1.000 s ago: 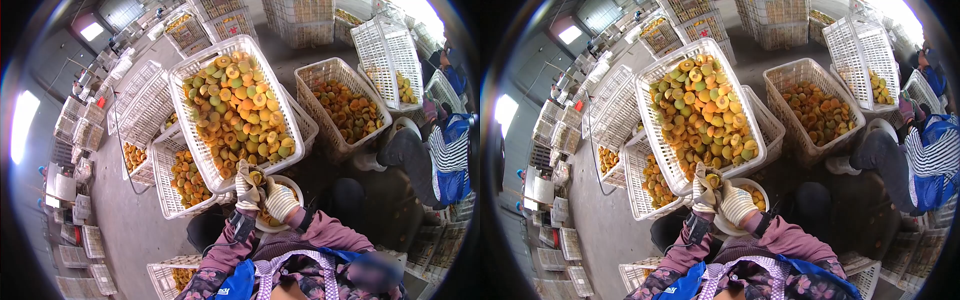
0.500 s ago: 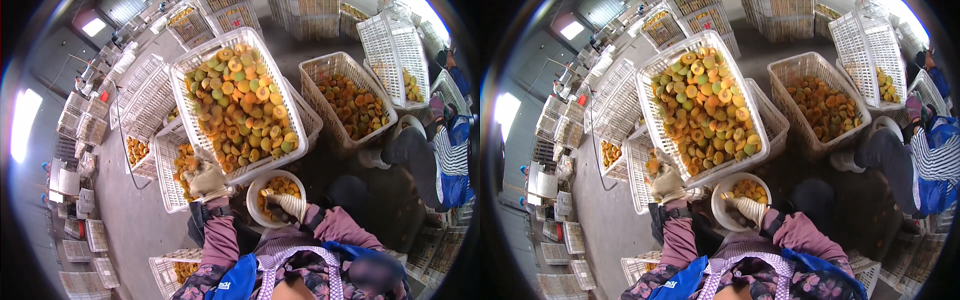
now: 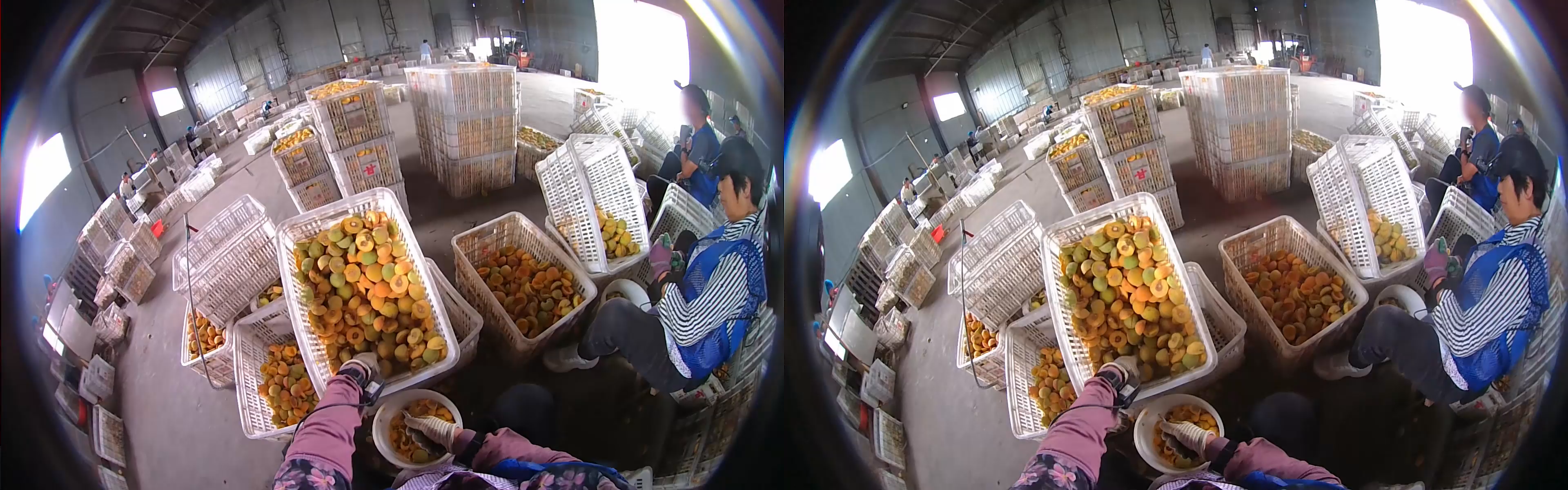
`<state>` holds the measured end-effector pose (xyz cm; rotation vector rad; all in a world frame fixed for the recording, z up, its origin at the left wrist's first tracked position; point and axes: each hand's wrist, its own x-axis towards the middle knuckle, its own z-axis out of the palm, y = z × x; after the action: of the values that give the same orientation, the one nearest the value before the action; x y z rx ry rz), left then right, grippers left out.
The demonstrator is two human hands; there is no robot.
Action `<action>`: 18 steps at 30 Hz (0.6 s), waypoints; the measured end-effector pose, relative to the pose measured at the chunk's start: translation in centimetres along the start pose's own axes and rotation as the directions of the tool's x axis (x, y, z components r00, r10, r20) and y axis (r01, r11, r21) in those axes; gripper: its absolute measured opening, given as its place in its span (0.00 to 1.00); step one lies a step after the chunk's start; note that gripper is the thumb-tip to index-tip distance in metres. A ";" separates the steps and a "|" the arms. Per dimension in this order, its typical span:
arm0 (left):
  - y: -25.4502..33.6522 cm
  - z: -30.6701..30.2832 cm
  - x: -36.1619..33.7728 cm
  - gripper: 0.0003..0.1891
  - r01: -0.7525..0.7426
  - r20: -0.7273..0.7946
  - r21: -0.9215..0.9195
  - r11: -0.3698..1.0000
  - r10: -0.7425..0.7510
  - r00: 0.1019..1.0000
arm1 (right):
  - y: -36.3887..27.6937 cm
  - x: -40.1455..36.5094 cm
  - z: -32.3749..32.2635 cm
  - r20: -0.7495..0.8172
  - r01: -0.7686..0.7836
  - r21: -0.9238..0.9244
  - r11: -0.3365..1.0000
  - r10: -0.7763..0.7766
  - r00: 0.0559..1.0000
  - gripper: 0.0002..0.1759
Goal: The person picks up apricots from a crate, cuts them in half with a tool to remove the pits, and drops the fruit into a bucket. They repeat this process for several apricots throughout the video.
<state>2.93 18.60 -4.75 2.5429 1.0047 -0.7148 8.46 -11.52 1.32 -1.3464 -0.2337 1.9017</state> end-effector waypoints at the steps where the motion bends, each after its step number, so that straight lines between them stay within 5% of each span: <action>1: 0.2 0.0 -0.8 0.26 -0.043 0.027 0.062 0.997 0.041 0.999 | -0.3 -0.4 0.3 0.040 0.002 -0.005 1.000 -0.002 0.999 0.21; 3: 1.6 -1.2 -4.4 0.22 -0.113 0.018 -0.051 0.992 0.114 0.993 | -0.6 -0.4 0.5 0.008 0.100 -0.033 0.994 -0.099 0.995 0.18; 4: 3.2 -1.8 -7.2 0.19 -0.164 -0.043 -0.466 0.870 0.163 0.986 | -0.7 0.2 0.3 -0.044 0.255 -0.043 0.966 -0.257 0.965 0.16; 6: 6.8 -3.0 -12.6 0.14 -0.223 -0.192 -0.957 0.186 0.173 0.966 | -0.9 2.5 -0.5 -0.124 0.509 -0.178 0.842 -0.532 0.837 0.18; 8: 9.3 -3.2 -15.1 0.10 -0.183 -0.289 -0.751 -0.634 0.067 0.955 | -2.4 1.7 0.5 -0.147 0.589 -0.271 0.761 -0.638 0.756 0.19; 9: 9.1 -0.4 -13.6 0.12 -0.337 -0.440 -0.705 -0.624 0.013 0.898 | -3.6 1.0 1.1 -0.154 0.655 -0.361 0.664 -0.735 0.660 0.20; 11: 9.8 1.9 -13.7 0.15 -0.548 -0.556 -0.763 -0.344 -0.083 0.827 | -4.6 1.1 1.5 -0.163 0.583 -0.382 0.717 -0.674 0.721 0.19; 12: 9.0 4.8 -11.6 0.18 -0.738 -0.724 -0.654 -0.164 -0.146 0.674 | -4.1 3.4 0.8 -0.139 0.629 -0.403 0.664 -0.724 0.675 0.18; 13: 9.2 4.8 -11.8 0.18 -0.740 -0.726 -0.652 -0.166 -0.146 0.672 | -3.9 4.7 0.4 -0.113 0.673 -0.421 0.608 -0.771 0.626 0.18; 14: 9.7 4.6 -12.7 0.20 -0.665 -0.627 -0.693 -0.277 -0.222 0.747 | -4.9 3.1 0.9 -0.087 0.541 -0.647 0.537 -0.758 0.647 0.20; 15: 10.4 4.6 -13.7 0.22 -0.583 -0.511 -0.712 -0.391 -0.280 0.813 | -4.6 2.8 1.0 -0.089 0.540 -0.649 0.537 -0.758 0.646 0.20; 16: 11.6 3.6 -15.7 0.22 -0.638 -0.557 -0.727 -0.254 -0.325 0.765 | -4.0 2.7 1.2 -0.059 0.524 -0.714 0.464 -0.786 0.615 0.20; 18: 11.2 4.2 -16.2 0.21 -0.619 -0.582 -0.714 -0.328 -0.214 0.785 | -3.1 1.5 1.7 -0.050 0.477 -0.768 0.429 -0.782 0.622 0.19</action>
<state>-0.74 0.01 1.93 1.0287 0.5395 0.9063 8.26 -7.93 2.62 -1.7409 -1.1919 0.8024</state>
